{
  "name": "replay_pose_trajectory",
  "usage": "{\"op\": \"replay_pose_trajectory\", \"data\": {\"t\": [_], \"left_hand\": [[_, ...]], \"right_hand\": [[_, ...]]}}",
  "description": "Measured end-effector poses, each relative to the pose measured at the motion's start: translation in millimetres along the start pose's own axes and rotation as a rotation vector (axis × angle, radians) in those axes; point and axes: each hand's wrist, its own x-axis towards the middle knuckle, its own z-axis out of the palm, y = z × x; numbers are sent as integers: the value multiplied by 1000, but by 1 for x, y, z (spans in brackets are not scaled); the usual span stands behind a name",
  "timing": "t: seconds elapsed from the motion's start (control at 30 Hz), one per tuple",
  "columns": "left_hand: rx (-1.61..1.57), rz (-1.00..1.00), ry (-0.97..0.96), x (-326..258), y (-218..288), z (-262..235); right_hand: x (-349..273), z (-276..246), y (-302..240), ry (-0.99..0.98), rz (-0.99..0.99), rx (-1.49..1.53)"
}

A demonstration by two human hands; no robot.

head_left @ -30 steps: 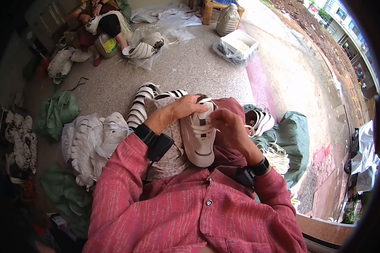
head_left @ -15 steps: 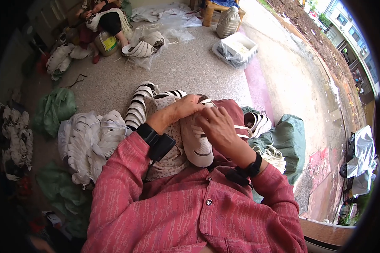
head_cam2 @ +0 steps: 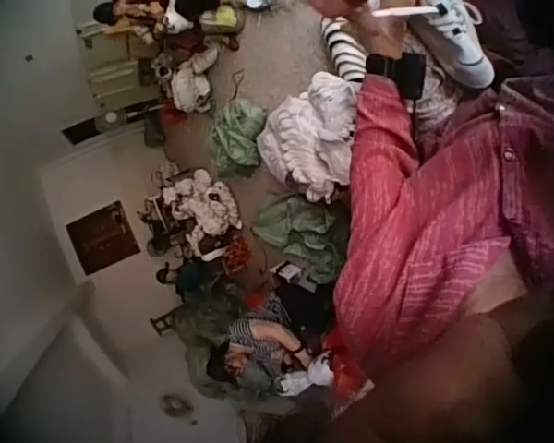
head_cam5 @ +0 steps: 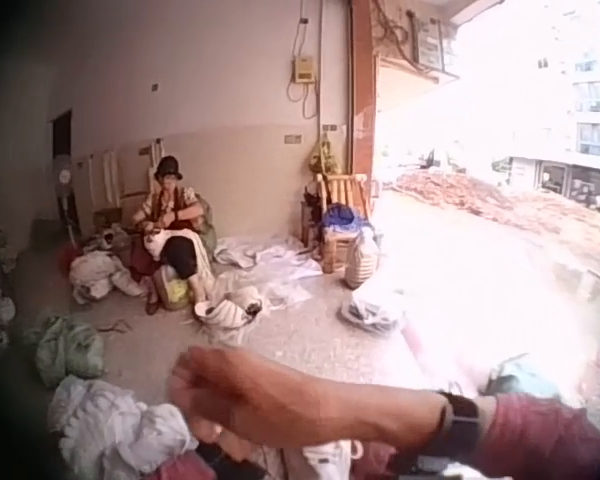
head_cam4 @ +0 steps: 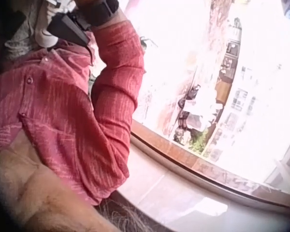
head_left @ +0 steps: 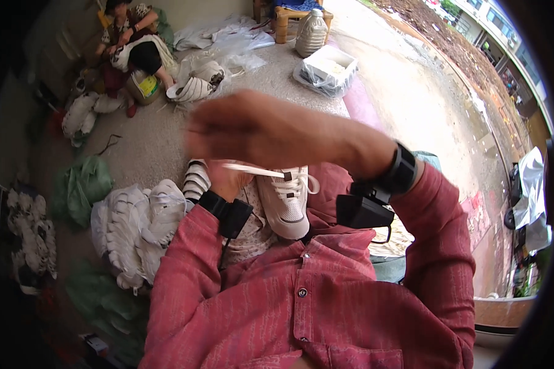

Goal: Lacing several pairs of white shoes by hand.

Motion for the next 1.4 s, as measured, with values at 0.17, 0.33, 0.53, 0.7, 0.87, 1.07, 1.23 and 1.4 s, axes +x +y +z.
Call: {"op": "replay_pose_trajectory", "data": {"t": [0.17,0.33,0.53,0.7,0.87,1.07,1.23,1.4], "left_hand": [[-32,-193,129,11,-9,1],[-153,-183,110,5,-3,2],[-148,-153,158,-5,8,3],[-305,-56,297,-9,-2,-5],[-474,151,462,-63,35,-34],[221,152,162,-234,88,-3],[639,-748,379,-296,97,-8],[922,-247,684,-234,91,-17]], "right_hand": [[31,-47,-64,158,-520,640],[21,-41,-1,585,-314,-85],[-103,25,119,427,211,-334],[-151,74,152,438,419,-122],[-154,87,154,533,366,17],[-153,95,162,564,284,-22],[-152,99,168,557,268,-21],[-148,99,162,582,221,-221]]}}
